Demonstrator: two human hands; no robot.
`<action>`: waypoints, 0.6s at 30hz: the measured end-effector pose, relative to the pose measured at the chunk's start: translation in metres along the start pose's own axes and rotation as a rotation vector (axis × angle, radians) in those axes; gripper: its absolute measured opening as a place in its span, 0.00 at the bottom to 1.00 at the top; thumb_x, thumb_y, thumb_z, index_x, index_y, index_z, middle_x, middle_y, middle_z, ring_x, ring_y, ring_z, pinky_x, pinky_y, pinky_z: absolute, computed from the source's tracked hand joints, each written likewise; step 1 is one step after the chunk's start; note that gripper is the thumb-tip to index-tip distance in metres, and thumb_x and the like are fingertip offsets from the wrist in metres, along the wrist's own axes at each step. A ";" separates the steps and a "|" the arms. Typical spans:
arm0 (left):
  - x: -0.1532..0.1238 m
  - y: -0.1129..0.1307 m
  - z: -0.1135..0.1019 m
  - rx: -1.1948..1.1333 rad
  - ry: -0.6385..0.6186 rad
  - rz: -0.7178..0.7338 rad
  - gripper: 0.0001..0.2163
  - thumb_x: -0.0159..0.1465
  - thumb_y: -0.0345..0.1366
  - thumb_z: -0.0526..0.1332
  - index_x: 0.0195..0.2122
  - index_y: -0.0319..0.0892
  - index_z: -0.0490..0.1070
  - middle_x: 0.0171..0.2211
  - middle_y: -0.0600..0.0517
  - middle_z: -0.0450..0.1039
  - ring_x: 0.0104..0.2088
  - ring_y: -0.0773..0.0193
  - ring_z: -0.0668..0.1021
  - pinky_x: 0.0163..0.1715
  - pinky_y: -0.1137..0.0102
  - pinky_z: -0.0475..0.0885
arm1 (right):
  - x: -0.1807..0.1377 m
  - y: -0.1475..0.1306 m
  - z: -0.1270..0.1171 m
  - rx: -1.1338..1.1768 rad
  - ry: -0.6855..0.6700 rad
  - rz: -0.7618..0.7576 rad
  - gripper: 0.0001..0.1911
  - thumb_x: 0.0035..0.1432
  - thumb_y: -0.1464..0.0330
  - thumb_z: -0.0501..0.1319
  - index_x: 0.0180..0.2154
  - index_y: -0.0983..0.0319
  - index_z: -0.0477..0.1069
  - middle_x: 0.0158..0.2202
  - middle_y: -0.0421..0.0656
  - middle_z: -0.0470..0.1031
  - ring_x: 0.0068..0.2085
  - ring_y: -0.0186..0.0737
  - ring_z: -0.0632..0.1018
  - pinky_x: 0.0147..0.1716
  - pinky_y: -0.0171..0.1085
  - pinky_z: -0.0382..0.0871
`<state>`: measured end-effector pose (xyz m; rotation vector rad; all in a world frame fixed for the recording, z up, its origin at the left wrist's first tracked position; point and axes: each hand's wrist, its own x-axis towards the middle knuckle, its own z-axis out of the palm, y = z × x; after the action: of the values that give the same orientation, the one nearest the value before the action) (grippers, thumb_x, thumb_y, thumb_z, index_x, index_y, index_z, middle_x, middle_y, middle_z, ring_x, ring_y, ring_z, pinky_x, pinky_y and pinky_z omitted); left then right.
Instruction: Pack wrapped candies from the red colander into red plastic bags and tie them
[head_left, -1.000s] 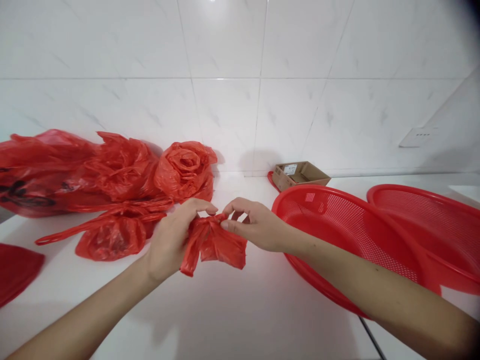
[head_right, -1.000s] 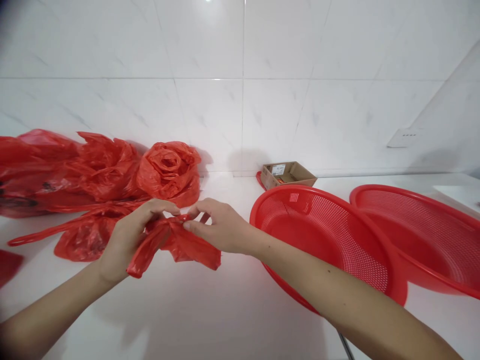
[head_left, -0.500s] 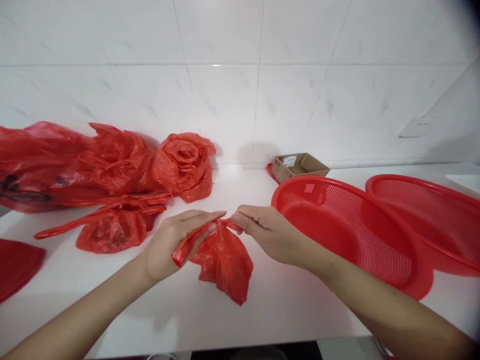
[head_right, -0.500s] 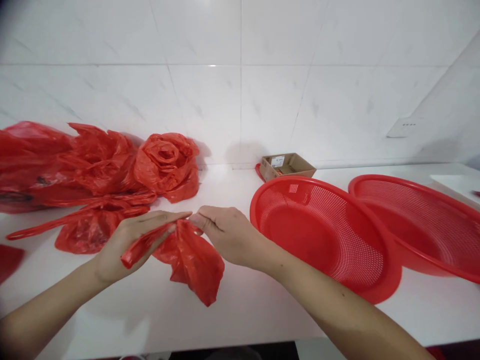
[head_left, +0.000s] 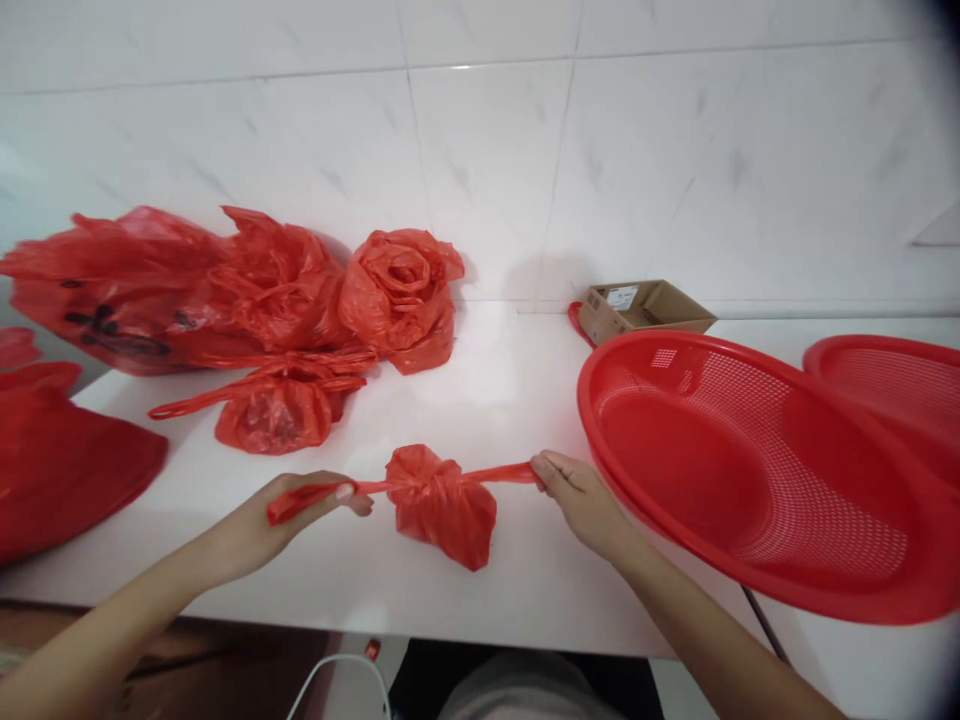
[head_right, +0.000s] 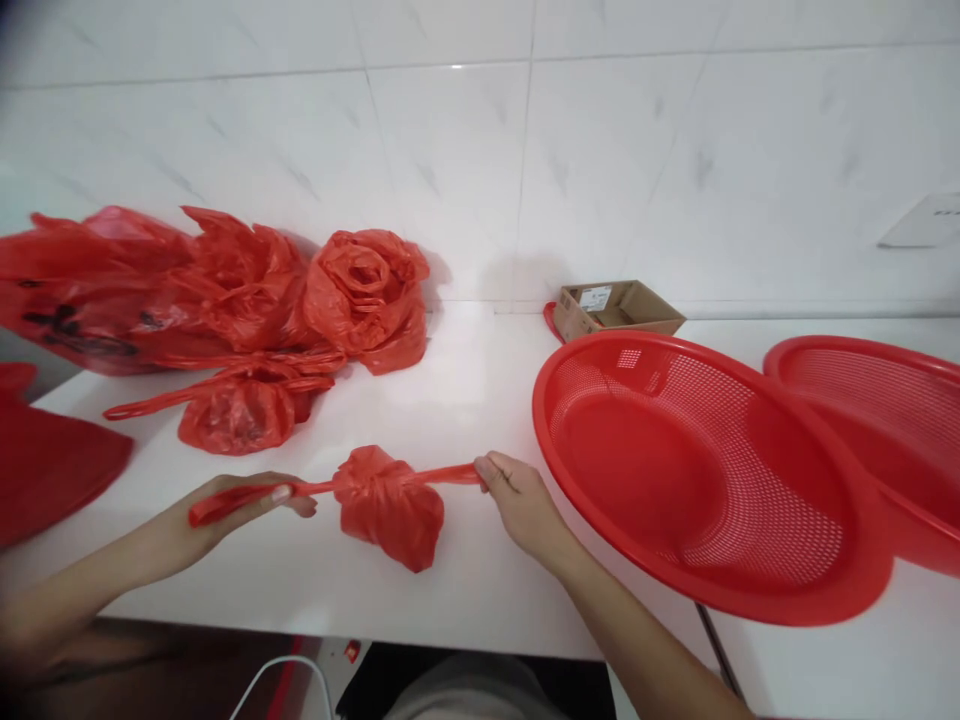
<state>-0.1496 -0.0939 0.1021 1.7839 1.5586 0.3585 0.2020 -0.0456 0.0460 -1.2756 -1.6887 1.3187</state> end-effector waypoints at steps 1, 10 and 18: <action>0.001 0.001 0.003 -0.006 0.023 0.002 0.16 0.67 0.48 0.52 0.41 0.49 0.78 0.44 0.54 0.79 0.46 0.57 0.78 0.50 0.64 0.71 | 0.006 -0.002 0.000 0.020 0.031 0.017 0.23 0.66 0.52 0.48 0.25 0.61 0.56 0.23 0.35 0.54 0.26 0.32 0.58 0.26 0.33 0.52; 0.057 0.016 0.053 0.023 0.260 0.287 0.16 0.69 0.46 0.50 0.41 0.45 0.73 0.57 0.48 0.68 0.55 0.59 0.71 0.58 0.63 0.64 | 0.009 0.000 0.041 -0.208 0.056 0.018 0.25 0.51 0.56 0.66 0.49 0.54 0.65 0.42 0.40 0.70 0.39 0.40 0.72 0.38 0.39 0.66; 0.093 0.008 0.077 0.338 0.214 0.184 0.18 0.70 0.46 0.43 0.28 0.44 0.62 0.21 0.55 0.68 0.23 0.64 0.71 0.26 0.71 0.63 | 0.013 0.022 0.052 -0.180 -0.078 -0.231 0.29 0.54 0.80 0.52 0.56 0.53 0.62 0.47 0.42 0.68 0.43 0.35 0.72 0.45 0.38 0.68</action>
<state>-0.0731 -0.0318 0.0310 2.2204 1.6836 0.4024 0.1581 -0.0499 0.0086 -1.0980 -1.9811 1.1131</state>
